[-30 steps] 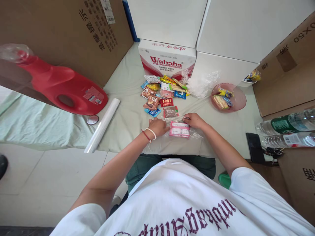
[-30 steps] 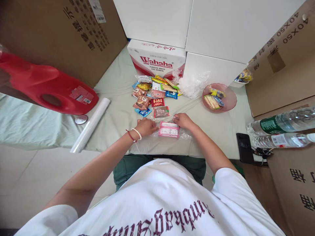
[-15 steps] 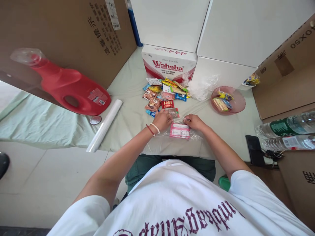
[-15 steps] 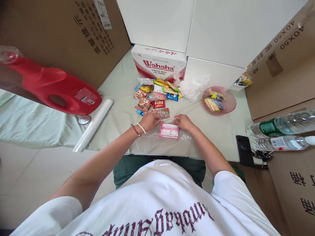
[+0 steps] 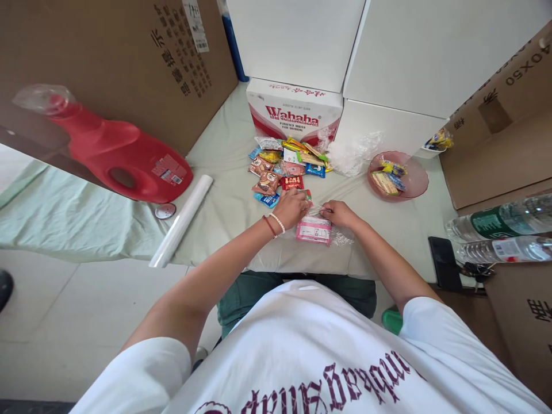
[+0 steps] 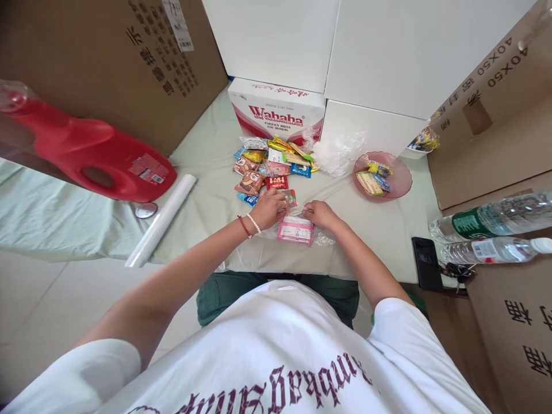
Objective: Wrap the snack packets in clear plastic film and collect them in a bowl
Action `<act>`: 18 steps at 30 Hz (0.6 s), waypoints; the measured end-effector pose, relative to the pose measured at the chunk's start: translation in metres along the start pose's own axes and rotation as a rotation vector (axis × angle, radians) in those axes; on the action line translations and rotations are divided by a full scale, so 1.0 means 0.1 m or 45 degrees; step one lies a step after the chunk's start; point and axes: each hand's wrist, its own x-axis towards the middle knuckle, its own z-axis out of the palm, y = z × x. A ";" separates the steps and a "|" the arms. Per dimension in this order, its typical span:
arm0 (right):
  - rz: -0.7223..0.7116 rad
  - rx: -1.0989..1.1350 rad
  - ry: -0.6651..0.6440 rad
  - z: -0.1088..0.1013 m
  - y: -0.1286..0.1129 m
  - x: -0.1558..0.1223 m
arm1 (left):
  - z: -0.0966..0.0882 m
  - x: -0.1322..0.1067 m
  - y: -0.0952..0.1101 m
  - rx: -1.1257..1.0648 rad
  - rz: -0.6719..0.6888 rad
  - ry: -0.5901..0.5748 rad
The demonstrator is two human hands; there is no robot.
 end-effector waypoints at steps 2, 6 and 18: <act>0.002 -0.002 0.000 0.00 0.00 0.00 | 0.00 0.10 0.01 0.028 0.011 0.018; 0.009 0.007 -0.009 0.02 0.02 0.00 | -0.06 0.15 0.00 0.074 -0.087 0.113; -0.017 0.095 -0.065 -0.05 -0.02 0.10 | 0.09 -0.65 0.70 0.053 -0.150 0.141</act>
